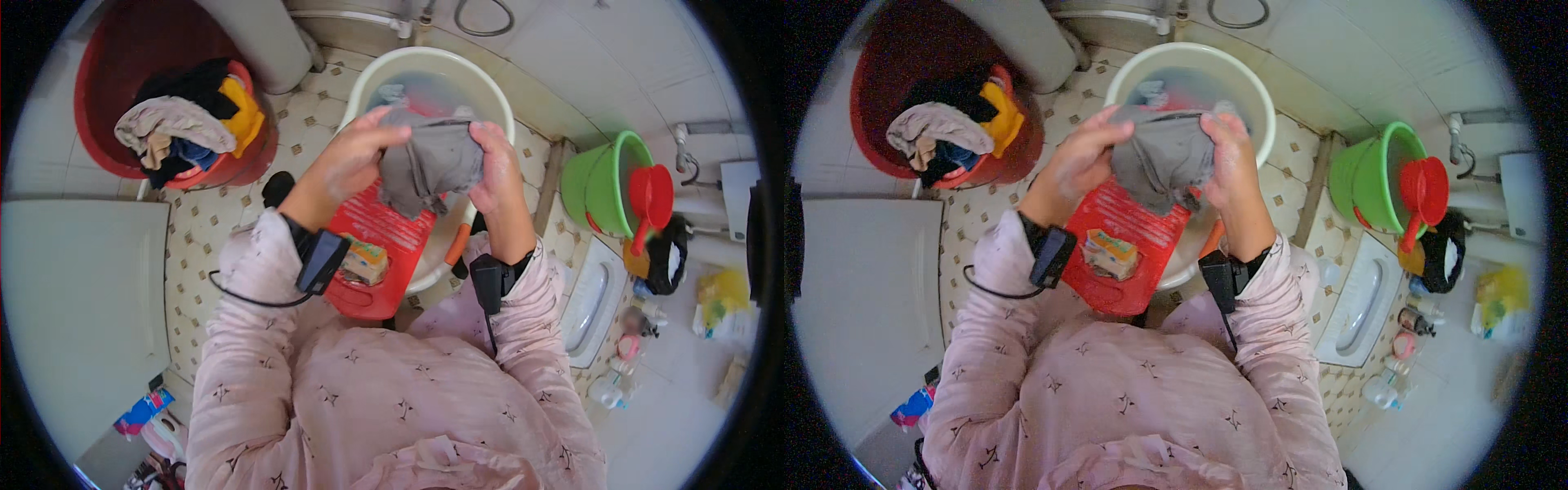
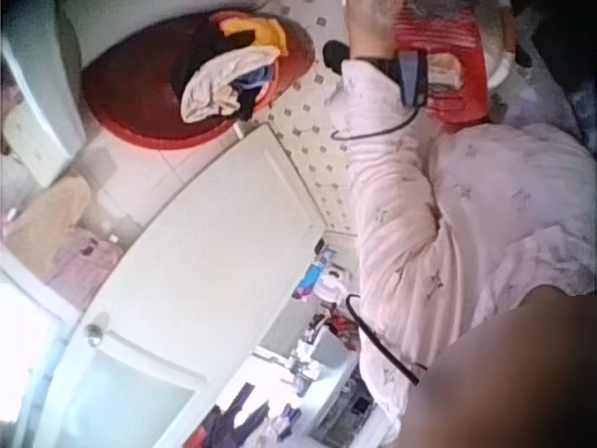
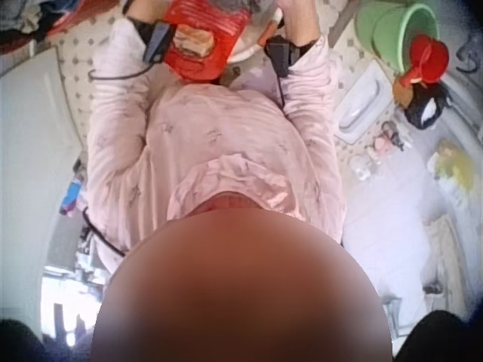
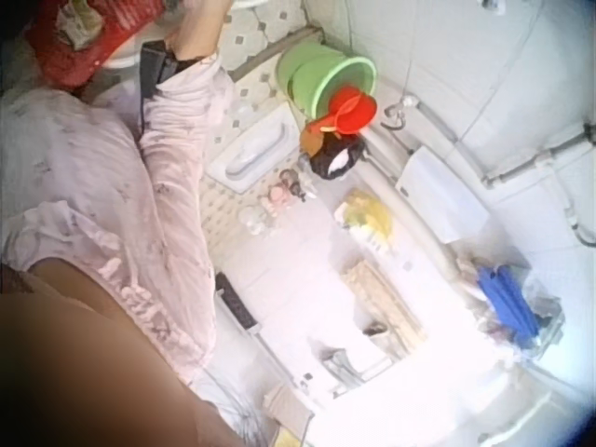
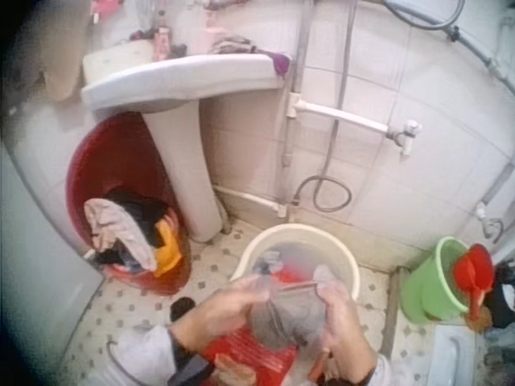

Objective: Washing a grey shirt by hand using a washboard and basin.

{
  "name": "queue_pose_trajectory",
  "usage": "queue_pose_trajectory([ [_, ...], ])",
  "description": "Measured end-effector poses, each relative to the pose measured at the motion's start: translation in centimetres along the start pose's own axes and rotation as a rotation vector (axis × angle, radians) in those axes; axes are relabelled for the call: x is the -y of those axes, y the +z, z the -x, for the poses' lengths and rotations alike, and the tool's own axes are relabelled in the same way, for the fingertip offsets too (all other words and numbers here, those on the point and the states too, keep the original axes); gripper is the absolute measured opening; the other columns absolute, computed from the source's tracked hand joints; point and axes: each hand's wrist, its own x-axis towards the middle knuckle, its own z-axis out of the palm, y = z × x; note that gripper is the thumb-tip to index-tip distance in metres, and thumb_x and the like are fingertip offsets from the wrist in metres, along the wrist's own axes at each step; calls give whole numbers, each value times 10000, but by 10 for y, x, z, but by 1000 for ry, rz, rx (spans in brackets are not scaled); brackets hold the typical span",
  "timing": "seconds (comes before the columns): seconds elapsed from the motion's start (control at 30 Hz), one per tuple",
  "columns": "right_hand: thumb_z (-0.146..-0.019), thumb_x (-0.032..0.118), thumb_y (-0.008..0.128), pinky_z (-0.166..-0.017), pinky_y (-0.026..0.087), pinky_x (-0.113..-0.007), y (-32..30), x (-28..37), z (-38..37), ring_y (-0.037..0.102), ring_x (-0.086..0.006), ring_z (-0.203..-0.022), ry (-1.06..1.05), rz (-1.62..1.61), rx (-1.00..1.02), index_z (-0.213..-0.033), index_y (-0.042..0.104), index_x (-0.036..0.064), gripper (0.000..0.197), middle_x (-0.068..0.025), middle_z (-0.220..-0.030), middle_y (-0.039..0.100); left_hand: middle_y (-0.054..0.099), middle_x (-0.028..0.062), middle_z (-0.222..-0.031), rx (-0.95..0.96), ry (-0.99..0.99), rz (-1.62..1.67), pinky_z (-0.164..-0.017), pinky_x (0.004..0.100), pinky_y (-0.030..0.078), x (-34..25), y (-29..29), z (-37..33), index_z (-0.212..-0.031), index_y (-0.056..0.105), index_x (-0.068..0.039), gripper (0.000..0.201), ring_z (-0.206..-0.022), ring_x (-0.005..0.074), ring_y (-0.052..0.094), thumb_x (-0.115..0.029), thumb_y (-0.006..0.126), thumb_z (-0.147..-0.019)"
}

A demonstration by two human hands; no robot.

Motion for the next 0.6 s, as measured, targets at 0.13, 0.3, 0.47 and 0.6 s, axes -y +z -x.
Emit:
queue_pose_trajectory([
  [0.13, -756, 90, 542, -762, 455, -355, 25, -26, 3, 547, -221, -867, -463, 516, -198, -967, 491, 47, 220, -100, -941, 545, 570, 71, -940, -210, 75, 411, -812, 341, 452, 16, -6, -18, -1034, 476, -52, 208, -868, 206, 572, -139, 501, -846],
  [0.3, -702, 105, 541, -648, 444, -423, 49, -67, 24, 522, -363, -770, -959, 1403, -3, -891, 485, 32, 211, -174, -813, 530, 559, 59, -881, -331, 146, 147, -721, 314, 465, 43, -6, -20, -953, 475, -88, 142, -816, 176, 567, -183, 512, -854],
  [0.47, -722, 157, 529, -576, 412, -485, 26, -62, -14, 530, -416, -666, -802, 1262, -335, -810, 439, 19, 187, -208, -713, 537, 581, 61, -891, -405, 94, 378, -694, 327, 473, 44, 24, -17, -960, 511, -88, 217, -785, 171, 585, -284, 449, -891],
  [0.6, -722, 91, 500, -581, 400, -461, 46, -84, 16, 520, -389, -698, -757, 1443, -70, -805, 446, 21, 121, -206, -723, 526, 580, 68, -886, -532, -7, -139, -719, 334, 459, 42, -21, -17, -977, 520, -65, 256, -799, 179, 578, -290, 430, -895],
])
